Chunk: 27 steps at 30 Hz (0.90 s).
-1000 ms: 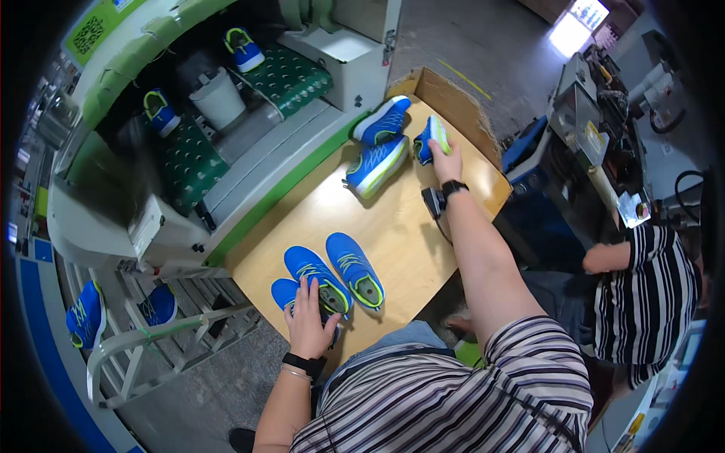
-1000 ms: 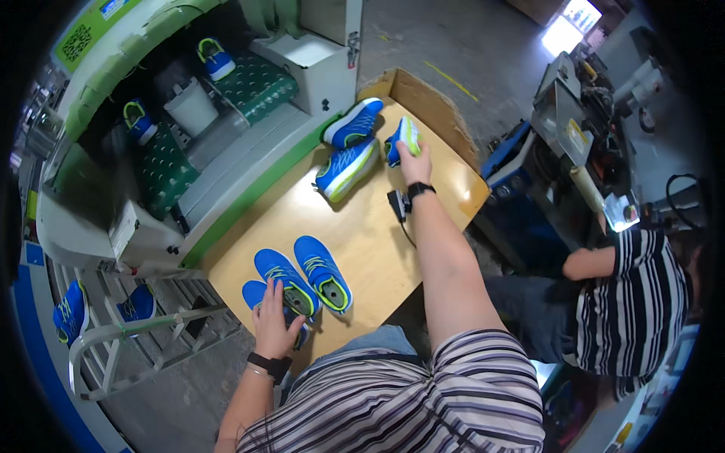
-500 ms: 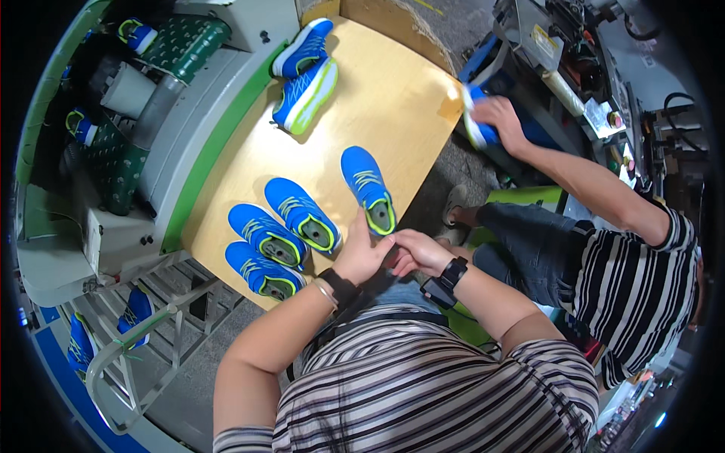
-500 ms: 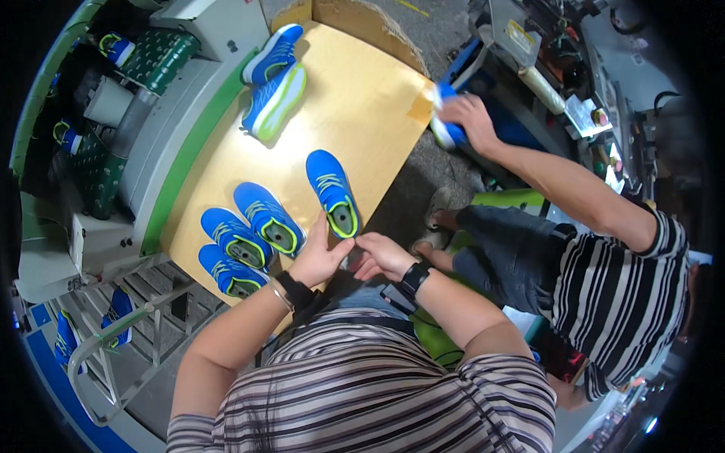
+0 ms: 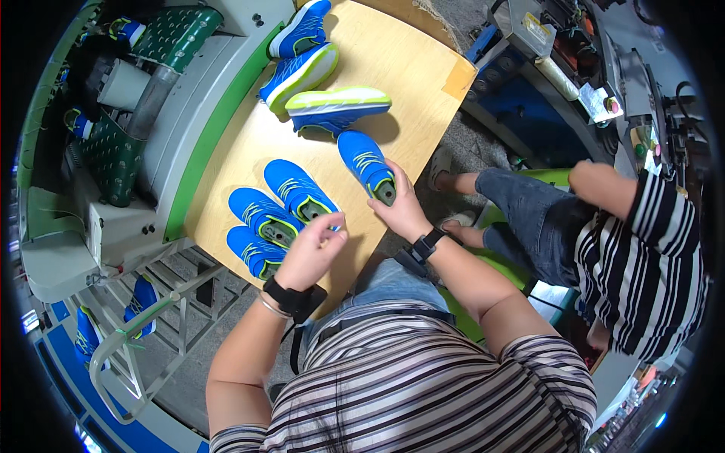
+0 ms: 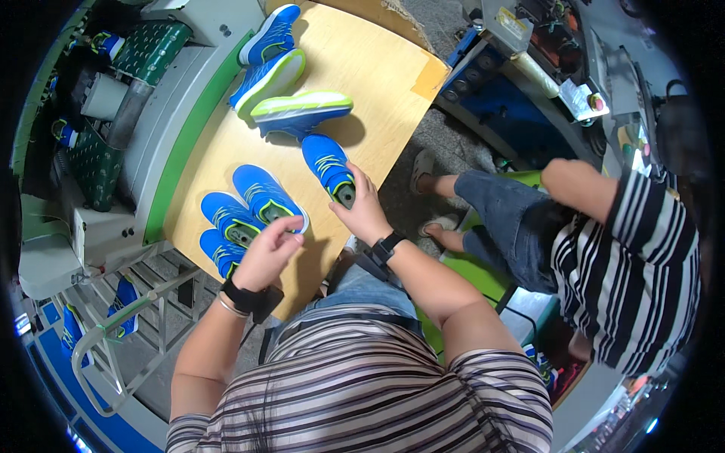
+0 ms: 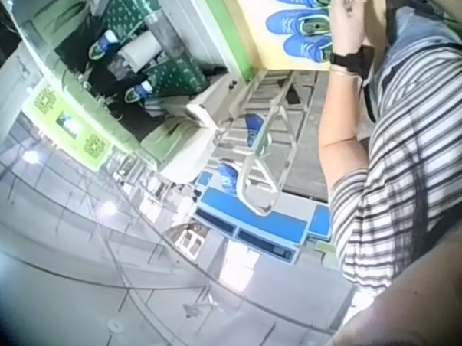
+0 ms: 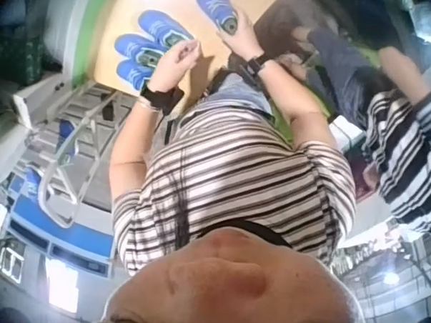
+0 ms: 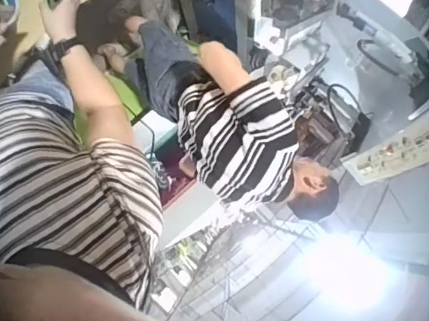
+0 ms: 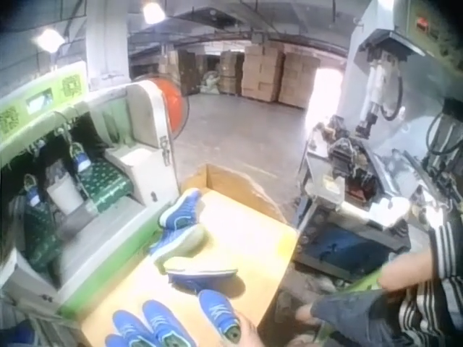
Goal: The person picks up shoes from a table and places them onto a conveyor belt, occasionally moving shoes around on the table or taking them off the belt. They briefly walk to another station to handle more shoes before returning to the first table to continue the task.
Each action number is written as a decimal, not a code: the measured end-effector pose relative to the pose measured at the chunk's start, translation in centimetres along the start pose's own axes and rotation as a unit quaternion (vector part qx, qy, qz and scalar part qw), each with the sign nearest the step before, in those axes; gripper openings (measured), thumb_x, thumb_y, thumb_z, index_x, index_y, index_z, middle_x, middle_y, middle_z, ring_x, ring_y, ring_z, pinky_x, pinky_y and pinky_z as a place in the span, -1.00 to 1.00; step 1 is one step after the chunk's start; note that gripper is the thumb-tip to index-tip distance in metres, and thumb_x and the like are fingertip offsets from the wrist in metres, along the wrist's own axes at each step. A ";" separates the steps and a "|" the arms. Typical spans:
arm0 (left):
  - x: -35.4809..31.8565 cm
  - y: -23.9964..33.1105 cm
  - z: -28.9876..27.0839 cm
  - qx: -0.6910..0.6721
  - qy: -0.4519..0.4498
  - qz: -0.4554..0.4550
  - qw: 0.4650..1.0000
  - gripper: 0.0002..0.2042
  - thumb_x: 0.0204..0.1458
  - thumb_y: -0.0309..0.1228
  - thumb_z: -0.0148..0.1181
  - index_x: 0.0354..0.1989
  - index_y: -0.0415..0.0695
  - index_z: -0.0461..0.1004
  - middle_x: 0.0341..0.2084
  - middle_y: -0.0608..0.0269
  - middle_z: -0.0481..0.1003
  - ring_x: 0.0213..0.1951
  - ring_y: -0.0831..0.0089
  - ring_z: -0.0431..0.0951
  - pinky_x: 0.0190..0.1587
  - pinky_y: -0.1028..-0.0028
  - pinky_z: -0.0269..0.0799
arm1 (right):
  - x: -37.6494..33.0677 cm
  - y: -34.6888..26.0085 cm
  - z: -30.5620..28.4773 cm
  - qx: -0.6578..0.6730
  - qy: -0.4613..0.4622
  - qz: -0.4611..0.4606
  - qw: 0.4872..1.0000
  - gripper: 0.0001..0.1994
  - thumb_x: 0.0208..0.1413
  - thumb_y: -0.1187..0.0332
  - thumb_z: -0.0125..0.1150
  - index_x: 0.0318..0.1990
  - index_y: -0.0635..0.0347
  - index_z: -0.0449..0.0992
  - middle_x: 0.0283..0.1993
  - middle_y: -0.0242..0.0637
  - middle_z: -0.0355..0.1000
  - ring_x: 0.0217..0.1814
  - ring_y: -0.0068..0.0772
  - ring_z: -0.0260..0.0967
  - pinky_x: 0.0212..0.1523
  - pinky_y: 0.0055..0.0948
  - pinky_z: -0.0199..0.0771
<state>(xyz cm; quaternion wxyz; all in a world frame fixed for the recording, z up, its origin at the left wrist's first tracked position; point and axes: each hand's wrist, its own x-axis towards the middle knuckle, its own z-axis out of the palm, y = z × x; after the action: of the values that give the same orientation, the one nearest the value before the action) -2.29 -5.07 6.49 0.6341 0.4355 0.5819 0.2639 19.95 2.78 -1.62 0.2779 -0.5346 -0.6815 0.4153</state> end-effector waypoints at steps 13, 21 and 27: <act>8.0 3.4 2.6 0.226 0.141 0.298 0.917 -0.72 0.01 -0.43 0.31 -0.10 -0.20 0.52 -0.19 0.10 0.47 -0.21 0.19 0.52 -0.10 0.37 0.43 | 0.2 -0.5 0.2 0.031 -0.003 0.005 1.000 -0.12 -0.15 0.42 0.42 0.36 0.20 0.06 0.30 0.12 0.18 0.37 0.16 0.12 0.35 -0.12 0.17; 14.5 4.7 -1.9 0.400 0.182 0.278 0.854 -0.63 -0.04 -0.46 0.27 0.01 -0.03 0.46 0.05 0.02 0.39 0.14 0.05 0.35 0.14 0.09 0.26 | -0.4 -0.6 -0.4 0.018 0.003 0.030 0.999 -0.16 -0.13 0.44 0.38 0.36 0.16 0.07 0.33 0.08 0.14 0.39 0.13 0.06 0.40 -0.10 0.09; 20.3 3.5 -8.6 0.697 0.178 0.211 0.662 -0.09 -0.13 -0.56 0.19 0.46 0.27 -0.05 0.37 0.03 0.07 0.36 -0.06 0.08 0.33 -0.21 -0.07 | -0.4 -1.2 0.1 0.043 -0.018 0.035 0.998 -0.16 -0.12 0.45 0.37 0.36 0.17 0.06 0.34 0.06 0.11 0.40 0.12 0.03 0.40 -0.09 0.08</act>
<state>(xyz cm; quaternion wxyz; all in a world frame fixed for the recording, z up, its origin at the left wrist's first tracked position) -6.28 15.82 -0.36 -0.0428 0.8062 0.5897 -0.0196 19.39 2.32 -0.63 0.2733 -0.5383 -0.6487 0.4634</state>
